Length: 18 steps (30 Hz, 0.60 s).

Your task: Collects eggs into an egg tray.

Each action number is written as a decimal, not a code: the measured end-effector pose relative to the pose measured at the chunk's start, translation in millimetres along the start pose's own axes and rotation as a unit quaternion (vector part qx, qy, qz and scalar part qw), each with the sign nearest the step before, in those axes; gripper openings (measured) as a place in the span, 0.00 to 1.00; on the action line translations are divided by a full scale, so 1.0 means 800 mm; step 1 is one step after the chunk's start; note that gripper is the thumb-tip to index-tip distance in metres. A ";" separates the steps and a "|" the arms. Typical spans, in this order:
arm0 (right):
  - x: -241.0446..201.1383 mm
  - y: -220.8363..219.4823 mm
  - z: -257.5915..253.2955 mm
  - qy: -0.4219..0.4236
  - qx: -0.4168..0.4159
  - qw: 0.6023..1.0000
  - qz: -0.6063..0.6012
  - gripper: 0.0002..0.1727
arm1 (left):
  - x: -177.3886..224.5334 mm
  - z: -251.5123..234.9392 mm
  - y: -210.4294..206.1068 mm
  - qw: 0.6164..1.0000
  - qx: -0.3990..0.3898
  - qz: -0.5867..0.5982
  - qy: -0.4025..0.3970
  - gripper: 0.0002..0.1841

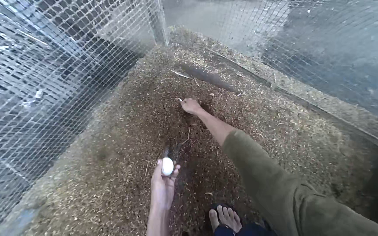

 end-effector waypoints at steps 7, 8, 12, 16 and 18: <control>0.018 -0.040 -0.017 -0.079 -0.013 0.995 -0.068 0.36 | 0.010 0.046 0.045 0.994 0.059 0.075 -0.056 0.26; 0.015 -0.042 -0.015 -0.070 -0.016 0.995 -0.074 0.35 | 0.013 0.049 0.046 0.992 0.057 0.087 -0.065 0.28; -0.009 -0.056 -0.010 -0.020 -0.033 0.997 -0.065 0.35 | 0.026 0.059 0.040 0.986 0.054 0.129 -0.093 0.32; -0.015 -0.073 0.000 0.008 -0.069 0.998 -0.006 0.38 | 0.043 0.066 0.031 0.981 0.039 0.141 -0.127 0.34; -0.017 -0.078 0.005 0.018 -0.084 0.996 0.032 0.38 | 0.051 0.073 0.030 0.979 0.030 0.145 -0.141 0.34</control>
Point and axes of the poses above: each hand's wrist, its own z-axis away from the middle knuckle, its own y-axis out of the back of the hand, x = y × z, the point moved 9 cm from there along -z, towards the middle knuckle, and after that the axes turned 4 degrees about -x, right-handed, at the moved point
